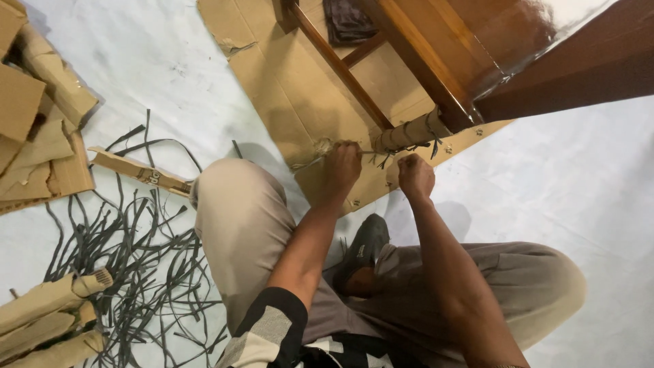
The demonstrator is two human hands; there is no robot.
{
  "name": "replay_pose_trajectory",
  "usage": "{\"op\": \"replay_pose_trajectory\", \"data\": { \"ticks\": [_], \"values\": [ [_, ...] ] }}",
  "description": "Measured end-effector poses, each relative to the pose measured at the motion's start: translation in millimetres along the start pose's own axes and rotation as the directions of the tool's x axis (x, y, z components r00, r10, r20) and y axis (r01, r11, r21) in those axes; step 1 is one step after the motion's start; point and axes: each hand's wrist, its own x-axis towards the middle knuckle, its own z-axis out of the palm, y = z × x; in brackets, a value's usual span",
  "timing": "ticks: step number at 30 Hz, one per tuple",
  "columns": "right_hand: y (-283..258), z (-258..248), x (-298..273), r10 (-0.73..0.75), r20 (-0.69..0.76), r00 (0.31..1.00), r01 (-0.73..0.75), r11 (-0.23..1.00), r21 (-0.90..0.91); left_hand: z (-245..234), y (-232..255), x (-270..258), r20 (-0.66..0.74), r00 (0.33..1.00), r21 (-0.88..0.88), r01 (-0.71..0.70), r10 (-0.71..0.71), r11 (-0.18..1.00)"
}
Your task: Wrapping a wooden table leg with protective cardboard and securing it with plastic ties.
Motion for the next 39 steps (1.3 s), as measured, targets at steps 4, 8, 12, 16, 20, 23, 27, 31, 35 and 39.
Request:
{"op": "replay_pose_trajectory", "data": {
  "ticks": [4, 8, 12, 16, 20, 23, 27, 31, 35, 39],
  "values": [
    [4.8, -1.7, 5.4, 0.085, 0.029, 0.996, -0.086, 0.996, 0.034, 23.7, -12.7, 10.9, 0.030, 0.998, -0.055, 0.059, -0.057, 0.997],
    [1.3, -3.1, 2.2, 0.127, 0.041, 0.991, -0.129, 0.990, 0.053, 17.1, -9.5, 11.3, 0.077, 0.994, 0.047, 0.079, -0.082, 0.996],
    [-3.5, -8.0, -1.7, 0.172, 0.040, 0.984, -0.174, 0.983, 0.066, 21.9, -13.0, 15.6, 0.114, 0.989, 0.070, 0.085, -0.093, 0.994],
    [-10.2, -12.0, -11.1, 0.192, 0.039, 0.981, -0.195, 0.975, 0.109, 11.8, -7.2, 10.7, 0.160, 0.969, 0.036, 0.182, -0.186, 0.983],
    [11.3, 11.8, -5.3, 0.226, 0.042, 0.973, -0.230, 0.955, 0.190, 15.9, -11.8, 5.5, 0.222, 0.936, -0.089, 0.298, -0.273, 0.950],
    [37.8, 53.2, 4.9, 0.237, 0.069, 0.969, -0.247, 0.932, 0.264, 37.6, -22.6, 2.1, 0.269, 0.922, -0.183, 0.334, -0.280, 0.925],
    [22.9, 79.7, -14.8, 0.195, 0.205, 0.959, -0.279, 0.772, 0.571, 61.5, -20.3, -17.1, 0.328, 0.919, -0.443, 0.355, -0.220, 0.824],
    [4.0, 55.8, -37.8, 0.148, 0.363, 0.920, -0.391, 0.396, 0.831, 21.8, 15.0, -30.6, 0.283, 0.956, -0.472, 0.207, -0.076, 0.857],
    [2.5, 54.8, -40.8, 0.046, 0.373, 0.927, -0.354, 0.439, 0.826, 41.5, 12.4, -29.3, 0.268, 0.958, -0.503, 0.230, -0.102, 0.833],
    [-10.9, 31.4, -51.1, -0.022, 0.385, 0.923, -0.339, 0.432, 0.836, 46.0, 11.4, -25.5, 0.271, 0.941, -0.444, 0.311, -0.204, 0.841]
  ]
}}
